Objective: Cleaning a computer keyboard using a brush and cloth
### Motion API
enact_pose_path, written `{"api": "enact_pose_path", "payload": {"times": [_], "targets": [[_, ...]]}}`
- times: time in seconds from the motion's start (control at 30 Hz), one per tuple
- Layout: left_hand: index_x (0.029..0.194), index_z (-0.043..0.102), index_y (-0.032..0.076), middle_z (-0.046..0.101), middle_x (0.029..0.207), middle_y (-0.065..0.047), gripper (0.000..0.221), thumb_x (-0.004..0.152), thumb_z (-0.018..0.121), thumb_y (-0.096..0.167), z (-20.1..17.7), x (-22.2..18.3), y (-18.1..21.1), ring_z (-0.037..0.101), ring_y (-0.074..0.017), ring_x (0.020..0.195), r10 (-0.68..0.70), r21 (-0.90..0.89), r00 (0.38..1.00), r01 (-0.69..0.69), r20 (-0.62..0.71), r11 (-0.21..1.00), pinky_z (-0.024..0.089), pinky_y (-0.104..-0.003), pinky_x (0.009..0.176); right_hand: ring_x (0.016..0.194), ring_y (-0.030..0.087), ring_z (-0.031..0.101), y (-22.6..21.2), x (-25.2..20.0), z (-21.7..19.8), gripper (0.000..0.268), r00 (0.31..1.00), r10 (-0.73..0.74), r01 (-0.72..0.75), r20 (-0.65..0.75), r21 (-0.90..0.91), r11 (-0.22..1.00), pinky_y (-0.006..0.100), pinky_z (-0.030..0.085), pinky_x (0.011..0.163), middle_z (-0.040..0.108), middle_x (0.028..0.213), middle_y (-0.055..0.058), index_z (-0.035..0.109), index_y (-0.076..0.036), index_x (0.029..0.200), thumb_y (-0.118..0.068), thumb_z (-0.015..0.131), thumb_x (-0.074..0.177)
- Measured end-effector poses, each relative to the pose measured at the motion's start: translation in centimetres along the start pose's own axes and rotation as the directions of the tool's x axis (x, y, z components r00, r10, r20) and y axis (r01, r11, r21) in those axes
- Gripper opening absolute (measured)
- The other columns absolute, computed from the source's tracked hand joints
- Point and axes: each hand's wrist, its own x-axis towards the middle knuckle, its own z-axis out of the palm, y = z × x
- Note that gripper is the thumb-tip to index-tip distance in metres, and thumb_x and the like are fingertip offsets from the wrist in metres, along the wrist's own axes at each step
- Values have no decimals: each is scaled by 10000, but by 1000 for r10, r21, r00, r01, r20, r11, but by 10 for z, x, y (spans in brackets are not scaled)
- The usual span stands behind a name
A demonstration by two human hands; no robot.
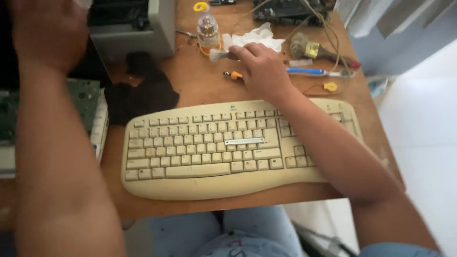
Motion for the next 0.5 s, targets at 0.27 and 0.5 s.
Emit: {"api": "enact_pose_path", "payload": {"times": [0.27,0.5], "targets": [[1147,704,244,607,1084,-35,64,1090,676,235,35,0,25,548,-267,1000,-25,86,996,18,84,996,380,-431,967,869,362,618,1,-4,-3,407,1000,9,-9,3,12,1000,460,493,706,672,1042,163,657,-29,1306,55,549,922],[1022,707,293,579,912,-1,151,887,650,258,3,39,51,537,-235,786,-90,-177,991,106,98,978,349,-423,765,878,349,619,0,-1,-9,415,999,14,-12,-37,57,998,442,496,713,666,1022,160,642,-1,1314,73,548,917]]}}
